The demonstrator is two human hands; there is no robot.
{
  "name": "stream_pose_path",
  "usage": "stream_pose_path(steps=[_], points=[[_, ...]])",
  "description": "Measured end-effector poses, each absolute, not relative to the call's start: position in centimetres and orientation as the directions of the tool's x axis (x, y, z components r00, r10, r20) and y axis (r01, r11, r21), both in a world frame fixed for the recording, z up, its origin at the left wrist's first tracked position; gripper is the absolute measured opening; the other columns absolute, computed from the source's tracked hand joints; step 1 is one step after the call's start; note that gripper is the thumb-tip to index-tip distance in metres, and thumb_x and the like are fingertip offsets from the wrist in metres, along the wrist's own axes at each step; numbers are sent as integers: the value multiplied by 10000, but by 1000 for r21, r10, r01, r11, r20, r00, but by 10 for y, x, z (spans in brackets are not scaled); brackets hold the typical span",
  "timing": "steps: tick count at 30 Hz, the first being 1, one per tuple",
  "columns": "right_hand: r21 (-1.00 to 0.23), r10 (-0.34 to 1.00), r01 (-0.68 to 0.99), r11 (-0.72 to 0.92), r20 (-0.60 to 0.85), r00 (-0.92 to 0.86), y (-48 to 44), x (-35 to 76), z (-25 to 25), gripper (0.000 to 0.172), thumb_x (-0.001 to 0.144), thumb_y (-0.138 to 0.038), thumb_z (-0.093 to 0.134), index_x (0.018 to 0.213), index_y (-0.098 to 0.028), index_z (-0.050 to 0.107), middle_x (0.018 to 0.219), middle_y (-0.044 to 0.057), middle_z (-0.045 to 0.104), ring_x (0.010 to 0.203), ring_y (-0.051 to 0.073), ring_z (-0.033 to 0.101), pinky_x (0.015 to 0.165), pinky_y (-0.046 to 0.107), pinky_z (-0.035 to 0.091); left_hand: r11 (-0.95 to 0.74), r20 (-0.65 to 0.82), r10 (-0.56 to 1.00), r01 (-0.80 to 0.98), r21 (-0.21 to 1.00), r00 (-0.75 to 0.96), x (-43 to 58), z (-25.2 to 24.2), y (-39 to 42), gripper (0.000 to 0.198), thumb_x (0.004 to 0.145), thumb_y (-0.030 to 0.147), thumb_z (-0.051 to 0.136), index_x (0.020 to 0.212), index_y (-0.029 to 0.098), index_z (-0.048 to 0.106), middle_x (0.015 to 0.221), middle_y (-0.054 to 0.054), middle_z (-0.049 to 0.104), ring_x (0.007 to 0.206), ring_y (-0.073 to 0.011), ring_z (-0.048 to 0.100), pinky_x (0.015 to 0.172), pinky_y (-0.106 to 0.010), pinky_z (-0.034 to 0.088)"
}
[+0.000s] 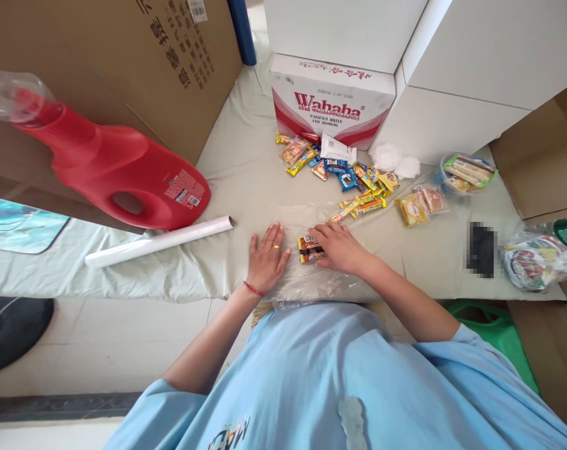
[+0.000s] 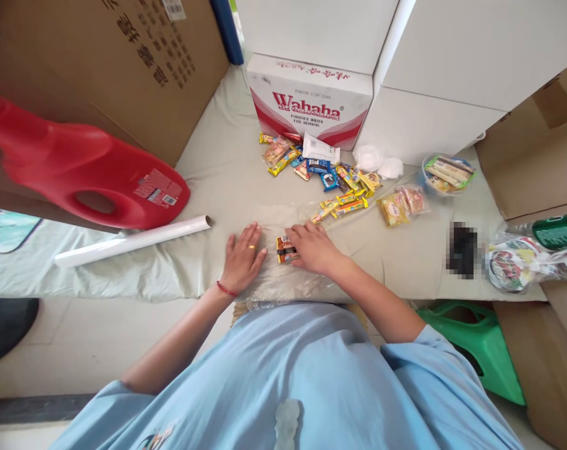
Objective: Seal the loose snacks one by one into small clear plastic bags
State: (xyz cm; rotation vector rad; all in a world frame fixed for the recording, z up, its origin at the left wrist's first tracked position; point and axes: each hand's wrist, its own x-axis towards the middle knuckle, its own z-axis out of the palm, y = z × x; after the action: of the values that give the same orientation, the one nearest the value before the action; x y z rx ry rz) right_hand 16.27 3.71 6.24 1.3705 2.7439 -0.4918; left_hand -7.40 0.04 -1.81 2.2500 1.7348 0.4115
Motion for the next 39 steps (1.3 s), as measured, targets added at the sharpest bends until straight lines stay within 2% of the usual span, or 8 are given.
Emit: stream_pose_path(steps=[6,10,13,20,27,30,33,39], points=[[-561,754,649,514,-65,-653,-8,249,68,354,987,-337,631,1315,-203,625,1246,139,660,1196,298,554,1024,493,504,-584,164,786,630,513,596,-116,1,-44,521,896,217,450,1398,224,589,1593,-110,504,1553,-244,358,1303,-538,204],[-611,796,654,446,-64,-602,-53,283,24,379,945,-328,685,1307,-224,643,1387,162,602,1315,316,518,1079,556,491,-651,111,687,542,531,718,-130,-7,-71,323,940,217,509,1213,231,680,1573,-129,524,1504,-261,442,1279,-544,274],[-619,863,679,395,-3,-505,-69,285,0,188,992,-302,597,1117,-252,727,1352,147,638,1294,311,548,1055,568,503,-588,130,757,581,563,641,-127,-16,-76,198,1010,255,516,1017,242,713,1428,-95,666,1401,-235,565,1248,-513,339],[-720,814,576,386,-28,-580,-16,281,43,264,1054,-346,476,1025,-238,715,963,92,730,957,232,649,878,403,547,-298,88,923,551,779,376,-127,1,-39,229,1026,375,507,992,234,685,1091,-73,778,1160,-212,698,1074,-392,520],[-699,856,631,338,-50,-514,65,269,47,242,998,-359,555,959,-183,716,867,57,705,773,181,630,737,288,482,-91,-24,988,698,710,153,-119,7,18,319,939,509,497,857,235,637,935,-66,716,999,-249,653,943,-388,518],[-513,878,788,340,-127,-461,76,258,42,189,968,-256,576,979,-163,740,899,88,703,854,221,621,788,319,473,7,-71,996,736,677,55,-109,1,25,304,909,482,478,791,239,615,859,-69,700,962,-267,623,918,-407,499],[-336,913,863,378,-19,-407,69,239,50,240,968,-204,565,1118,-168,748,1080,148,689,1037,287,572,888,388,473,91,-89,995,737,670,-42,-101,-5,27,287,903,463,481,773,244,613,841,-71,692,960,-272,606,915,-409,490],[-509,721,606,611,44,-691,52,185,46,277,993,-172,557,1169,-227,764,1112,101,665,1014,219,579,886,328,473,105,6,990,764,637,-141,-98,-4,34,241,899,408,520,879,213,660,934,-105,679,1009,-290,598,970,-450,478]])
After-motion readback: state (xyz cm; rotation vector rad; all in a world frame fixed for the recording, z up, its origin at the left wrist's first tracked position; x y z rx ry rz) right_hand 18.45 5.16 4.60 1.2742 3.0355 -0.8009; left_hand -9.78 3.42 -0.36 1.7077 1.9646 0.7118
